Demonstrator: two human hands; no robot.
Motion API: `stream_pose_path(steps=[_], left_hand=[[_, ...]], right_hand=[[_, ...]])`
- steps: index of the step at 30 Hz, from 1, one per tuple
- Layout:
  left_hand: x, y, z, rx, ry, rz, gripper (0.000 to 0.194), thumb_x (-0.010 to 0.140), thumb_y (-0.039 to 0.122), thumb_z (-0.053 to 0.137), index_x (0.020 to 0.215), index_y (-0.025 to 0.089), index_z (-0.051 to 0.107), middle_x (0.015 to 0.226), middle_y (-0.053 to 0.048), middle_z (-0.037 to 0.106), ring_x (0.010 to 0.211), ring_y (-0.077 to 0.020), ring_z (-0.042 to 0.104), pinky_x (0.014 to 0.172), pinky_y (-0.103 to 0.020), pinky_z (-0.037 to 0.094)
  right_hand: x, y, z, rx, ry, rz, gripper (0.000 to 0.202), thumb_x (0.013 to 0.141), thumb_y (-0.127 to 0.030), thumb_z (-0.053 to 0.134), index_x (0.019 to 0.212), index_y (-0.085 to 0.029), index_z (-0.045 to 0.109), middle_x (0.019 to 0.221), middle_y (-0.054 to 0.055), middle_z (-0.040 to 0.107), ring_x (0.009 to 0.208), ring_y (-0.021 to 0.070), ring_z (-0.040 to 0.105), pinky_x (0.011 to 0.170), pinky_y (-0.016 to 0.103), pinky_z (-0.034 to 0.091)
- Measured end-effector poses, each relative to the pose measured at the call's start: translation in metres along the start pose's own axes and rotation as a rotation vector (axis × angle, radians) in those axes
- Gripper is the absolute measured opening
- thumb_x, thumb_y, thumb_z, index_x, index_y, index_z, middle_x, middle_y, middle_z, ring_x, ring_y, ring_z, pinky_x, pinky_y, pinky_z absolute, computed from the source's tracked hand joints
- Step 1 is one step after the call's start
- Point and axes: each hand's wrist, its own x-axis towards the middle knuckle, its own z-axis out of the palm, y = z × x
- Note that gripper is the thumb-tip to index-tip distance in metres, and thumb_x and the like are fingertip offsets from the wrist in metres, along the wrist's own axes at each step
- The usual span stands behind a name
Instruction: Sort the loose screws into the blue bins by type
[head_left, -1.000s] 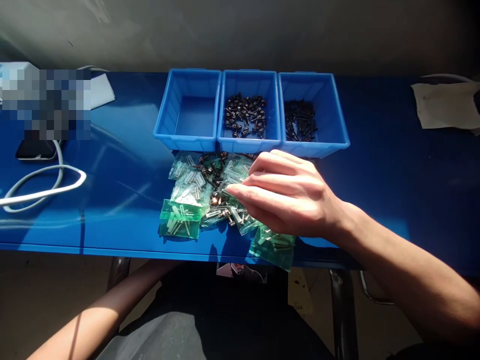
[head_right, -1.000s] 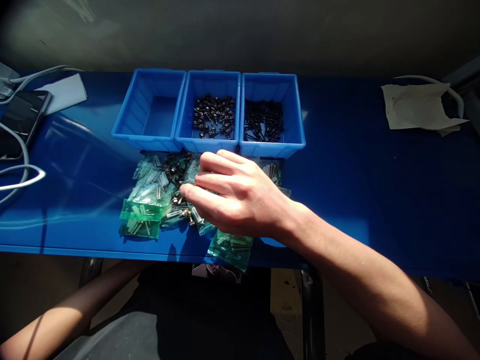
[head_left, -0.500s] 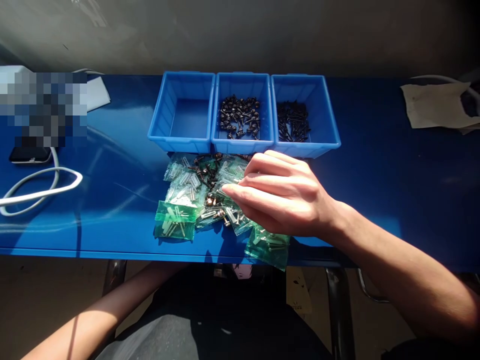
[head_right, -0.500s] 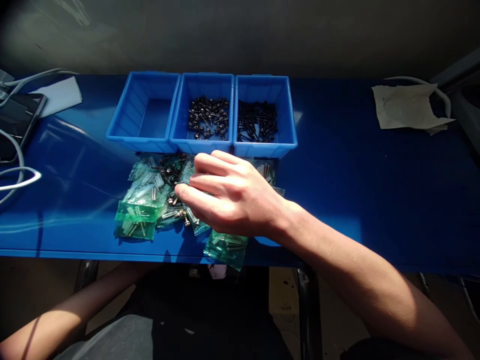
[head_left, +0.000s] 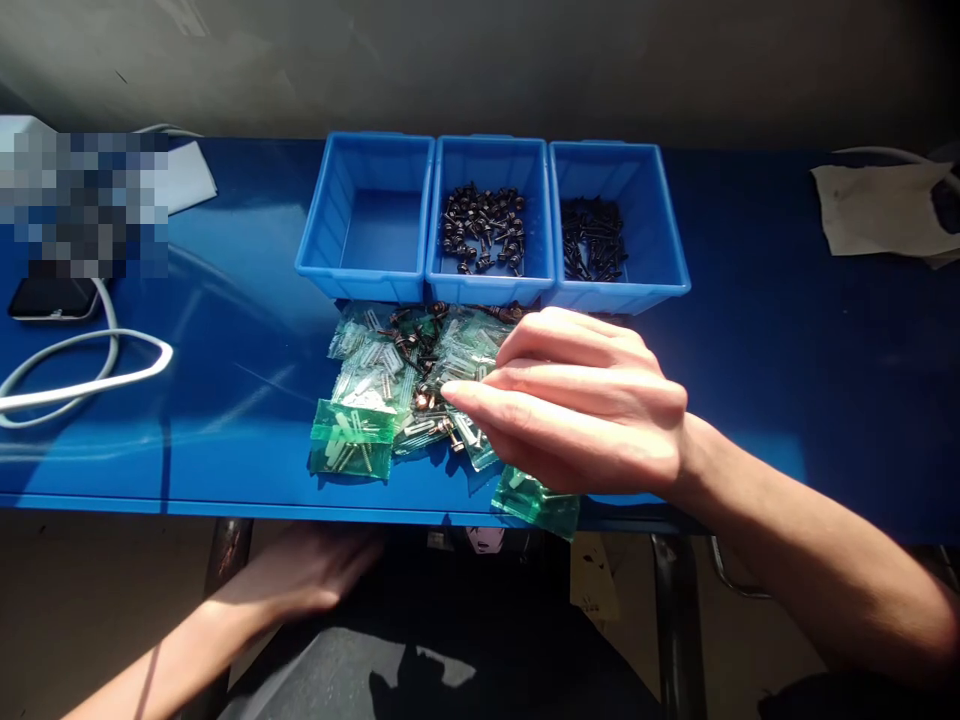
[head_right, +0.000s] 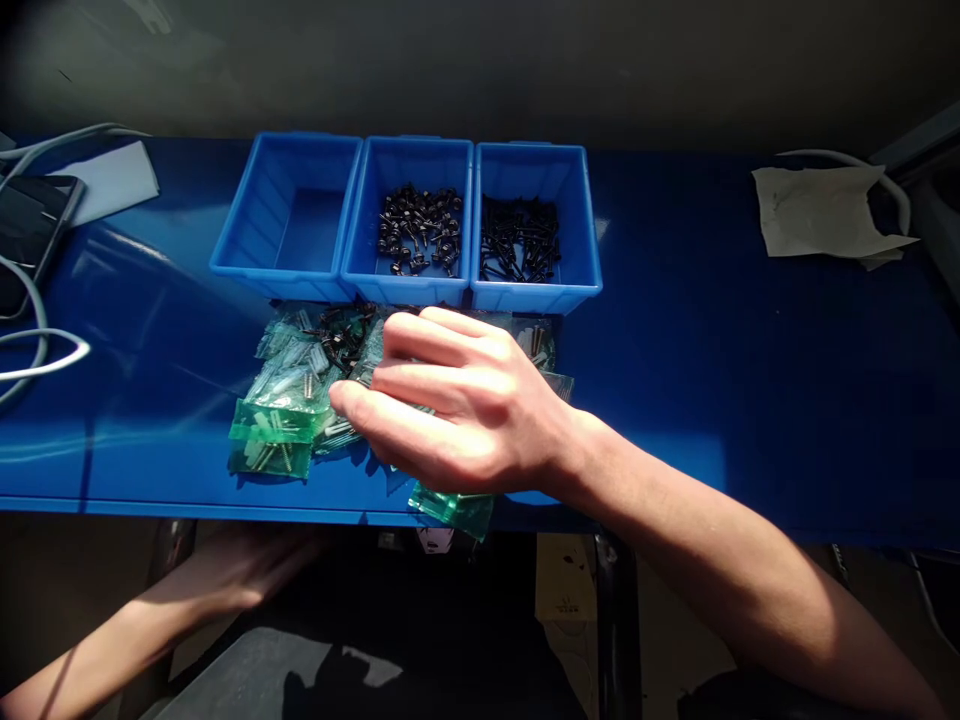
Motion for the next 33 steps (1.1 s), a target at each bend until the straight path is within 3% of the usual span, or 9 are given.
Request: stream_pose_path(steps=[4,6,8,11,18,22,25,29,33], left_hand=[[-0.004,0.055,-0.04,0.113,0.354,0.173,0.054,0.099,0.035,0.055,0.148,0.035,0.079,0.123,0.001,0.087,0.097,-0.0338,0.083,0.067,-0.044,0.073],[0.029,0.072,-0.069,0.015,0.404,-0.053,0.062,0.102,0.033,0.049,0.157,0.055,0.066,0.119,0.01,0.086,0.091,-0.0305,0.083,0.062,-0.045,0.071],[0.078,0.078,-0.097,-0.184,0.367,-0.043,0.06,0.104,0.025,0.067,0.153,0.058,0.066,0.103,0.012,0.085,0.081,-0.0201,0.08,0.068,-0.035,0.072],[0.154,0.078,-0.126,-0.25,0.593,-0.133,0.012,0.107,0.033,0.08,0.117,0.036,0.076,0.106,0.009,0.081,0.085,-0.0116,0.079,0.074,-0.027,0.069],[0.234,0.074,-0.143,-0.26,0.51,0.157,0.036,0.113,0.05,0.073,0.097,0.017,0.072,0.09,0.005,0.075,0.074,-0.0068,0.076,0.065,-0.019,0.063],[0.25,0.063,-0.161,-0.053,0.438,0.305,0.046,0.121,0.055,0.051,0.114,0.017,0.075,0.104,0.002,0.077,0.097,-0.0129,0.083,0.083,-0.026,0.068],[0.259,0.036,-0.175,0.399,0.37,0.311,0.046,0.121,0.056,0.054,0.115,0.019,0.082,0.115,-0.001,0.082,0.126,-0.0247,0.079,0.114,-0.051,0.065],[0.257,-0.009,-0.173,0.54,0.231,0.334,0.047,0.12,0.06,0.056,0.127,0.021,0.083,0.147,-0.01,0.077,0.139,-0.0335,0.073,0.112,-0.06,0.066],[0.247,-0.031,-0.158,0.493,0.274,0.408,0.036,0.122,0.044,0.053,0.133,0.022,0.08,0.148,-0.009,0.077,0.141,-0.0277,0.073,0.118,-0.049,0.067]], right_hand=[[0.002,-0.012,-0.002,0.128,-0.046,0.055,0.023,0.097,-0.007,0.083,0.12,-0.01,0.08,0.085,0.002,0.078,0.079,0.0192,0.068,0.073,0.036,0.057],[0.005,-0.019,-0.003,0.249,-0.075,0.11,0.029,0.101,-0.012,0.082,0.13,-0.01,0.078,0.095,0.004,0.08,0.085,0.0182,0.071,0.081,0.034,0.061],[0.007,-0.022,-0.006,0.312,-0.083,0.172,0.034,0.104,-0.014,0.081,0.138,-0.013,0.075,0.107,0.004,0.082,0.092,0.0167,0.076,0.091,0.033,0.065],[0.008,-0.017,-0.011,0.262,-0.021,0.269,0.04,0.105,-0.01,0.078,0.141,-0.025,0.075,0.116,0.002,0.085,0.096,0.0175,0.081,0.09,0.035,0.068],[0.009,-0.004,-0.015,0.199,0.296,0.453,0.025,0.099,-0.014,0.087,0.117,-0.031,0.083,0.104,0.0,0.087,0.087,0.0209,0.078,0.074,0.039,0.066],[0.008,0.007,-0.022,0.043,0.372,0.532,0.01,0.103,-0.018,0.082,0.104,-0.027,0.087,0.098,0.002,0.086,0.084,0.0212,0.077,0.072,0.039,0.064],[-0.003,0.042,-0.037,-0.261,0.423,0.547,0.004,0.096,-0.018,0.087,0.098,-0.018,0.09,0.086,0.006,0.084,0.073,0.0198,0.075,0.06,0.034,0.054],[-0.019,0.079,-0.056,-0.622,0.15,0.353,0.03,0.088,-0.038,0.096,0.107,-0.015,0.092,0.09,0.01,0.085,0.067,0.0181,0.067,0.064,0.038,0.052],[-0.01,0.05,-0.051,-0.35,-0.048,0.169,0.021,0.103,-0.011,0.074,0.12,-0.018,0.084,0.099,0.009,0.085,0.085,0.0222,0.074,0.08,0.041,0.062]])
